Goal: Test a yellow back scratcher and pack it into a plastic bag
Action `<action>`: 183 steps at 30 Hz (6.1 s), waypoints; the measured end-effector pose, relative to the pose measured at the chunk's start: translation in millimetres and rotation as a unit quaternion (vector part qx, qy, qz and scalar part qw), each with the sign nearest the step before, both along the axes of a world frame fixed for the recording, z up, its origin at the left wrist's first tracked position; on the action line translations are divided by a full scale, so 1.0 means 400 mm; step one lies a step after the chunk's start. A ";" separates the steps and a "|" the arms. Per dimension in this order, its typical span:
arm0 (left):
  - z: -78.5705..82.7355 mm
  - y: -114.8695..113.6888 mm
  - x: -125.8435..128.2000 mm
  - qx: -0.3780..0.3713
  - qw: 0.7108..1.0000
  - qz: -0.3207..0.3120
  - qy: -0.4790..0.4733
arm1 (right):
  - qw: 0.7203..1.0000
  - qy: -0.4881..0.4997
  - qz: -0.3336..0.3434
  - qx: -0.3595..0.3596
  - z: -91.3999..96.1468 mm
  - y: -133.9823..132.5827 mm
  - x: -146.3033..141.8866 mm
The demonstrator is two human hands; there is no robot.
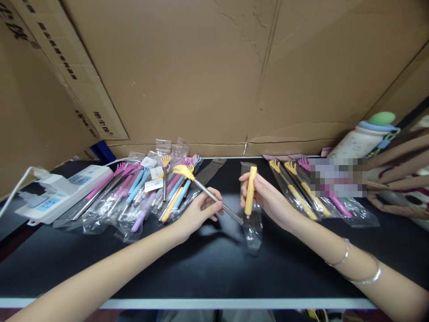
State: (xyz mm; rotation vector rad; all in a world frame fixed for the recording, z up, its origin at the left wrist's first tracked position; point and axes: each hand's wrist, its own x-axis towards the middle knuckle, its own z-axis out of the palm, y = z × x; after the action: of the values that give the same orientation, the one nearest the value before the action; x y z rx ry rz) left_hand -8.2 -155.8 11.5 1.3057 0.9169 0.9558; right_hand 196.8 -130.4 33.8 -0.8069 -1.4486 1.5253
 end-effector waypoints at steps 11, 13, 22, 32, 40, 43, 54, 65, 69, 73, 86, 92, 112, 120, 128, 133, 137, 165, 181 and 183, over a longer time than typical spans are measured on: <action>-0.012 0.017 -0.010 0.009 0.995 0.094 -0.027 | 0.992 -0.103 -0.017 0.072 -0.016 0.011 0.002; -0.015 0.017 -0.010 0.014 0.993 0.115 -0.034 | 0.987 -0.127 -0.017 0.098 -0.024 0.016 0.001; -0.031 0.025 -0.015 0.028 0.978 0.195 -0.071 | 0.876 -0.366 -0.078 0.304 -0.023 0.005 0.008; -0.028 0.025 -0.010 0.040 0.978 0.194 -0.065 | 0.834 -0.408 -0.133 0.347 -0.029 0.006 0.014; -0.032 0.026 -0.016 0.042 0.981 0.184 -0.042 | 0.799 -0.417 -0.135 0.412 -0.040 0.027 0.026; -0.031 0.025 -0.016 0.047 0.982 0.180 -0.027 | 0.779 -0.425 -0.137 0.441 -0.038 0.033 0.032; -0.020 0.025 -0.018 0.037 0.985 0.166 -0.005 | 0.729 -0.453 -0.103 0.503 -0.023 0.046 0.047; -0.023 0.028 -0.021 0.053 0.986 0.156 -0.005 | 0.770 -0.472 -0.059 0.425 -0.025 0.031 0.046; -0.027 0.030 -0.022 0.057 0.987 0.151 0.003 | 0.761 -0.498 -0.042 0.414 -0.030 0.032 0.047; -0.028 0.029 -0.023 0.062 0.987 0.151 -0.002 | 0.758 -0.518 -0.030 0.396 -0.034 0.029 0.042; -0.016 0.015 -0.008 0.063 0.985 0.158 0.009 | 0.778 -0.480 -0.038 0.404 -0.027 0.024 0.039; -0.005 0.010 -0.012 0.047 0.996 0.062 0.040 | 0.765 -0.494 -0.065 0.409 -0.009 0.025 0.039; 0.083 0.100 -0.160 0.506 0.660 0.107 0.544 | 0.689 -0.519 -0.142 0.485 0.020 0.050 0.079; 0.085 0.089 -0.157 0.581 0.578 0.135 0.557 | 0.591 -0.565 -0.197 0.541 0.012 0.049 0.090; 0.085 0.087 -0.164 0.672 0.452 0.151 0.567 | 0.639 -0.548 -0.171 0.512 0.010 0.041 0.080; 0.087 0.086 -0.166 0.682 0.433 0.139 0.572 | 0.686 -0.575 -0.111 0.432 0.026 0.032 0.072; 0.084 0.083 -0.162 0.693 0.428 0.125 0.567 | 0.737 -0.567 -0.039 0.364 0.041 0.024 0.065; 0.045 0.057 -0.114 0.593 0.547 0.098 0.582 | 0.500 -0.543 -0.199 0.645 0.013 0.020 0.061; 0.038 0.045 -0.094 0.577 0.555 0.077 0.595 | 0.518 -0.544 -0.191 0.631 -0.005 0.009 0.027; 0.040 0.043 -0.093 0.577 0.558 0.073 0.592 | 0.514 -0.531 -0.198 0.644 -0.005 0.007 0.022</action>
State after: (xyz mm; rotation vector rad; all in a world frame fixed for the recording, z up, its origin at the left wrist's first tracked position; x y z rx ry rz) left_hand -45.3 -138.7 27.5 3.3065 1.4289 0.6353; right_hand 205.5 -127.8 32.0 -0.9000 -2.3397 -0.8640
